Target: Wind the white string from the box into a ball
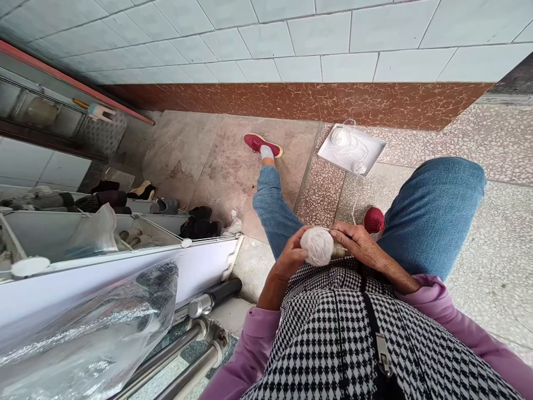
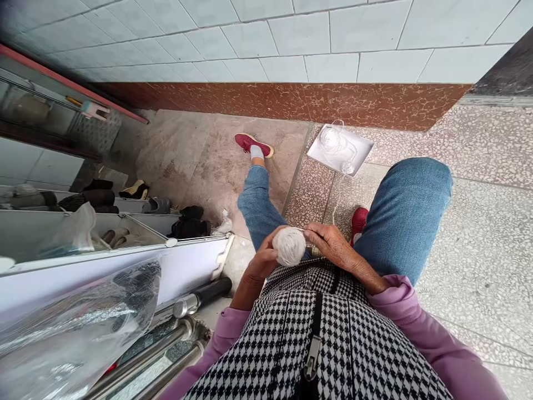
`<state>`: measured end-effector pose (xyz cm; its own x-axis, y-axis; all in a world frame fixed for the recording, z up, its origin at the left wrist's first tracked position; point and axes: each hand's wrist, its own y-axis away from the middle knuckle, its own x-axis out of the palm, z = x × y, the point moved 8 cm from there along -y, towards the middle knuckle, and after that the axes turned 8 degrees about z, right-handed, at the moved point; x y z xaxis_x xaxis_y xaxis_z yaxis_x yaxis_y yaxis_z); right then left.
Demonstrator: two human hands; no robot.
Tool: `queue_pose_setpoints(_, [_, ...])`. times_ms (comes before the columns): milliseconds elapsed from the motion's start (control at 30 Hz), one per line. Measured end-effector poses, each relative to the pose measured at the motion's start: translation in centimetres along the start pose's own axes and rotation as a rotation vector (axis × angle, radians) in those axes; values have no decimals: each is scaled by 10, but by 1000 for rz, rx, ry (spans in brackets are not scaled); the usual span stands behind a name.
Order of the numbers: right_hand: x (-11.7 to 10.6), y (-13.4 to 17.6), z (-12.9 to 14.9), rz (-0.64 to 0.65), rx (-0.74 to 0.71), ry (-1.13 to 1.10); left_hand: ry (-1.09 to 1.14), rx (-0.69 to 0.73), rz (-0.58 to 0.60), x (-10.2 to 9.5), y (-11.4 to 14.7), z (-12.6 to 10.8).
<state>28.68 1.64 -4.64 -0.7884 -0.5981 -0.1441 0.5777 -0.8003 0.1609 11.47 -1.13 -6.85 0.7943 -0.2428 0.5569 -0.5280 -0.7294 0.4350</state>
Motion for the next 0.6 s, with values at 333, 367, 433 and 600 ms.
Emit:
queue_pose_setpoints(333, [40,1,19,216,-3,324,-124,242,-417,-36,-15,-19])
queue_pose_setpoints(367, [42,2,22,228,-17,336,-182,233,-432,-37,-16,-17])
queue_pose_setpoints(433, [43,5,28,233,-47,325,-280,201,-425,-36,-18,-13])
queue_pose_setpoints(600, [12,7,33,70,-39,108,-320,-8,-91,-12,-14,3])
